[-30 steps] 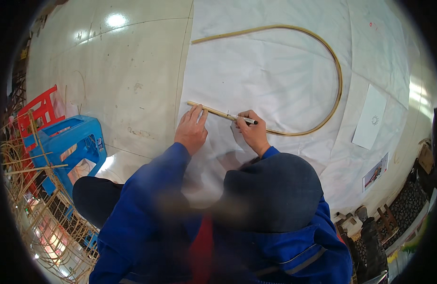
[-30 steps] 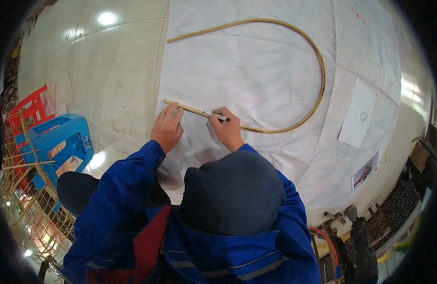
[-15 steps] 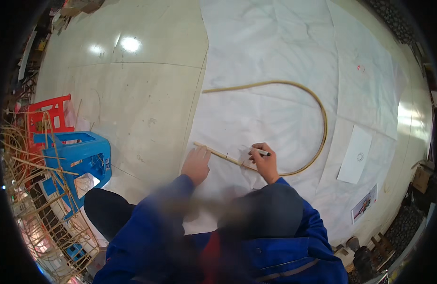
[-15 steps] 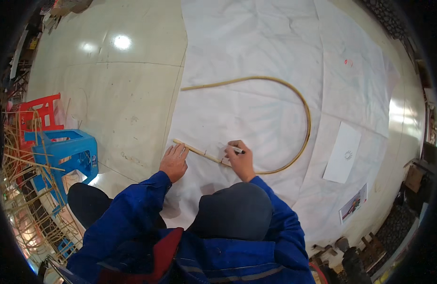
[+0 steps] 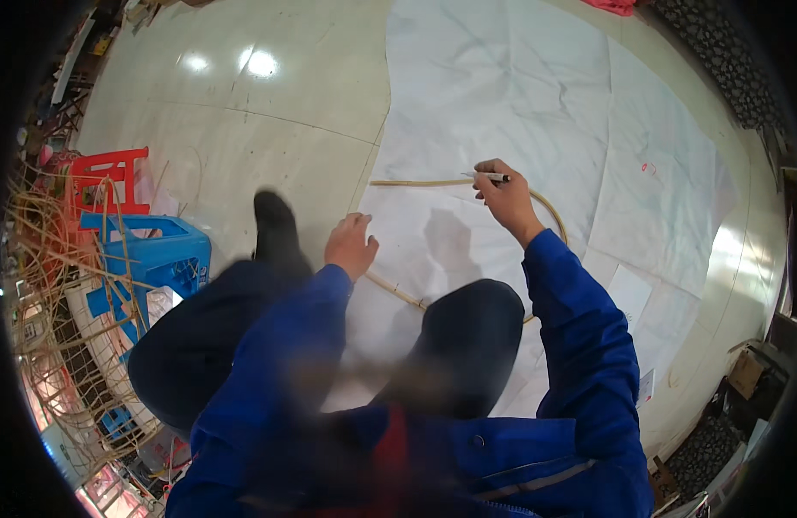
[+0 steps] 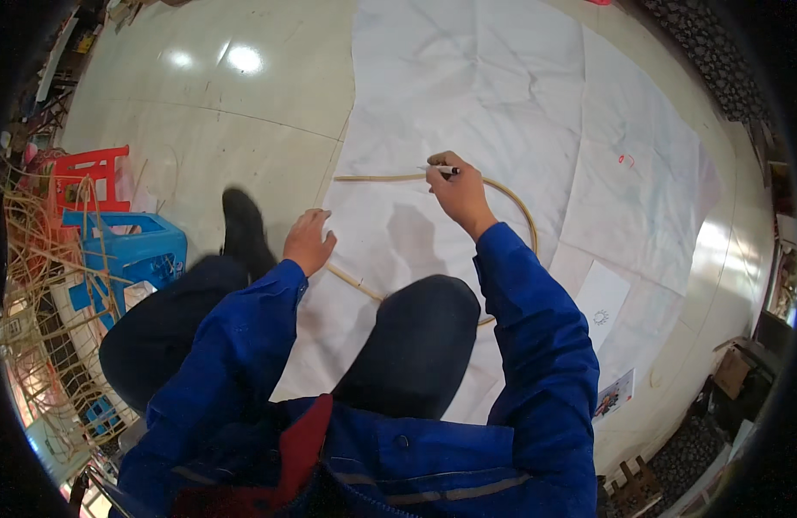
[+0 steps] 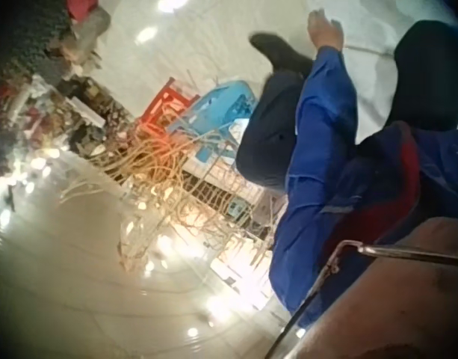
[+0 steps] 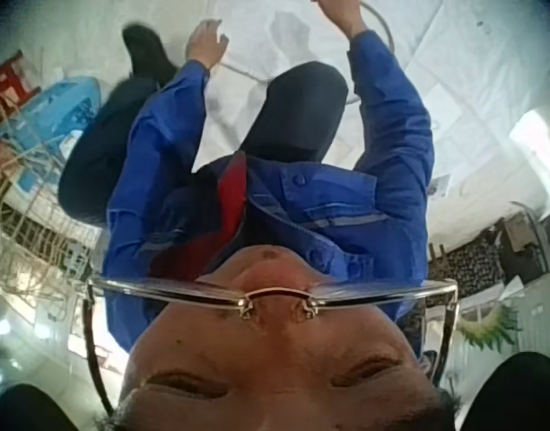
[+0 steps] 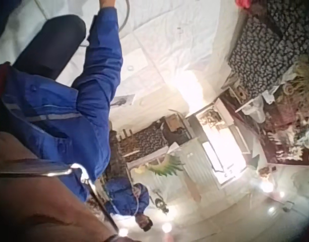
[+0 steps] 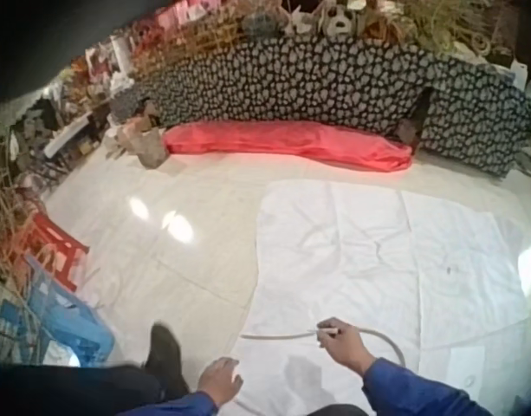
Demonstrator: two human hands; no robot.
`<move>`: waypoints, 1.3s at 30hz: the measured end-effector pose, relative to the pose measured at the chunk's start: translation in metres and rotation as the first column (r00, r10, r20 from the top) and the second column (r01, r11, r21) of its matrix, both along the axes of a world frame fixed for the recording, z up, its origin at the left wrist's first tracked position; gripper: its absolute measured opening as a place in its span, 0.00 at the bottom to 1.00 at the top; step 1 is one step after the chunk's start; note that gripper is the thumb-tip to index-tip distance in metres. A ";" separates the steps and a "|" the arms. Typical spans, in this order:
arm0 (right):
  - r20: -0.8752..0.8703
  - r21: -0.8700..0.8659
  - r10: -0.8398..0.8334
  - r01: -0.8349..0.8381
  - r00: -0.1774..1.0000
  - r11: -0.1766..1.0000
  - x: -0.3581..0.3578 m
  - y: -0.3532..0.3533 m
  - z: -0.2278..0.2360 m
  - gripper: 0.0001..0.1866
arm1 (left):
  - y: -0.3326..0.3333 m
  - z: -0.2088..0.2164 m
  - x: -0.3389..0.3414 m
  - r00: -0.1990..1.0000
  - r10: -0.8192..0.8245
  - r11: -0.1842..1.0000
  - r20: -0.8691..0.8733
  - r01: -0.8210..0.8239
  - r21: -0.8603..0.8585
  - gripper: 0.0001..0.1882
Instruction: Heating a wooden rod with a gas torch and bending it to match the shape of a template on the floor, then marking it with a pen.
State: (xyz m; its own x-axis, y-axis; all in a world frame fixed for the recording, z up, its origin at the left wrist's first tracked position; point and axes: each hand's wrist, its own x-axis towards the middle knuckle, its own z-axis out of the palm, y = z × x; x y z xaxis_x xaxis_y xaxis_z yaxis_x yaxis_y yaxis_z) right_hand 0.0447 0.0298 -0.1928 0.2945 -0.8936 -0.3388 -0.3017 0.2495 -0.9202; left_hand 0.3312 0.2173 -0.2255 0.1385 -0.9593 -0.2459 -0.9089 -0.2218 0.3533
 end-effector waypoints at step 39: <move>-0.002 0.373 -0.043 0.040 0.999 0.927 0.131 -0.025 -0.147 0.10 | -0.104 -0.121 0.020 0.112 0.834 0.525 -0.541 -0.462 0.715 0.32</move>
